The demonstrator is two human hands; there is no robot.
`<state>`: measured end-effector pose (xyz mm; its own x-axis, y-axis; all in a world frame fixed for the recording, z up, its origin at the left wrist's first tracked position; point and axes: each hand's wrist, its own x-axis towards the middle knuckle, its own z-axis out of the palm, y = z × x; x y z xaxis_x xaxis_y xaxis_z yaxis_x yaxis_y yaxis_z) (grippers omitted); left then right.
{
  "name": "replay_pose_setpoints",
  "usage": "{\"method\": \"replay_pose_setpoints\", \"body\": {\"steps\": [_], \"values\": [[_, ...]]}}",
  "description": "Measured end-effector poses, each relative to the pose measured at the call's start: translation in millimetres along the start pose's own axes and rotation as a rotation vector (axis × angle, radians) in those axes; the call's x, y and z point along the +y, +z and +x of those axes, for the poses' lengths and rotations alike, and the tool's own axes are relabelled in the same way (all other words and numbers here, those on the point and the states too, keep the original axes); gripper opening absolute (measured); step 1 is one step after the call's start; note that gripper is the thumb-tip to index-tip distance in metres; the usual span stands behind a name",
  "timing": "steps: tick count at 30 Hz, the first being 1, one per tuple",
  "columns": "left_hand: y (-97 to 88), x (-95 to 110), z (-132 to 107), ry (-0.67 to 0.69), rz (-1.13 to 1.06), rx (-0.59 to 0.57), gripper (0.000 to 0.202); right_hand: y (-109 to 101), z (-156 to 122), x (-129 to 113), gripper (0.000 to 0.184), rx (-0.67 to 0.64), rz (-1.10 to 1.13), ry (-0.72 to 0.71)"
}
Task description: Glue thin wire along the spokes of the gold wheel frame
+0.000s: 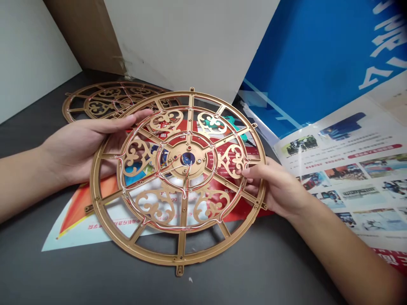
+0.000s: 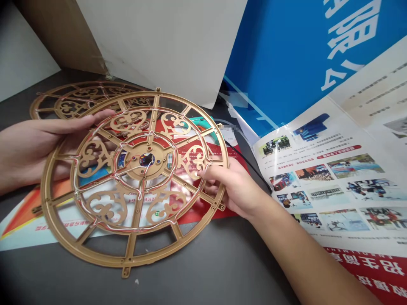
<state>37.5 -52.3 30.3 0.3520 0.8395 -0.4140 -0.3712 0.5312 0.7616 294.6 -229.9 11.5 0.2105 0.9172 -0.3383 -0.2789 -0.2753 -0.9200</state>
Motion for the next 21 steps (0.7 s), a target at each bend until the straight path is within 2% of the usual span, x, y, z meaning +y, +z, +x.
{"method": "replay_pose_setpoints", "body": {"steps": [5, 9, 13, 21], "values": [[1.7, 0.8, -1.9, -0.011, 0.181, 0.005, 0.049, -2.7, -0.9, -1.3, 0.032, -0.069, -0.062, 0.000], [-3.7, 2.2, 0.4, 0.003, 0.175, -0.002, 0.049, -2.0, -2.2, -4.9, 0.031, -0.118, -0.134, -0.009], [-8.7, 2.6, 2.7, -0.001, 0.159, 0.004, 0.047, -4.4, -3.8, -7.3, 0.029, -0.228, -0.282, 0.021], [-13.7, 1.2, 5.6, -0.009, 0.158, -0.038, 0.044, -2.7, -3.7, -6.1, 0.035, -0.181, -0.181, 0.103]]}}
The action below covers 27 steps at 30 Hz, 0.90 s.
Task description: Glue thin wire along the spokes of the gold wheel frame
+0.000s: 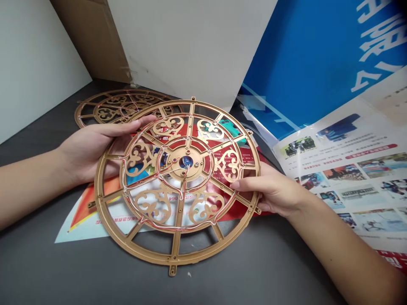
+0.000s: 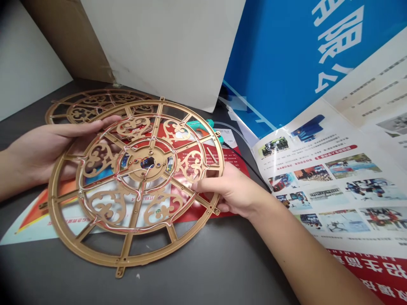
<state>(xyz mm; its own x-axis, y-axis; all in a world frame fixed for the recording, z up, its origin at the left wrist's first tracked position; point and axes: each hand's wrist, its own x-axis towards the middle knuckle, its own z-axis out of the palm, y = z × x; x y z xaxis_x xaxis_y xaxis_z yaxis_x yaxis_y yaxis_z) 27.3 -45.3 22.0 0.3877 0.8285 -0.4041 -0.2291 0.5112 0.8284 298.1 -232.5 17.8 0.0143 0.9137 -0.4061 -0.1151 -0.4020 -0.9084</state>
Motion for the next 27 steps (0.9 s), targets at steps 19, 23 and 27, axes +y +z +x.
{"method": "replay_pose_setpoints", "body": {"steps": [19, 23, 27], "values": [[2.5, 0.1, -2.5, -0.024, -0.051, -0.017, 0.045, 6.7, -2.5, -2.4, 0.041, -0.022, 0.148, 0.025], [4.1, 0.0, -3.2, -0.014, -0.044, -0.041, 0.043, 9.7, -4.0, -4.9, 0.046, 0.039, 0.178, 0.031], [4.9, 0.2, -4.3, 0.004, -0.029, -0.067, 0.044, 9.5, -3.5, -6.1, 0.035, 0.177, 0.254, 0.070]]}}
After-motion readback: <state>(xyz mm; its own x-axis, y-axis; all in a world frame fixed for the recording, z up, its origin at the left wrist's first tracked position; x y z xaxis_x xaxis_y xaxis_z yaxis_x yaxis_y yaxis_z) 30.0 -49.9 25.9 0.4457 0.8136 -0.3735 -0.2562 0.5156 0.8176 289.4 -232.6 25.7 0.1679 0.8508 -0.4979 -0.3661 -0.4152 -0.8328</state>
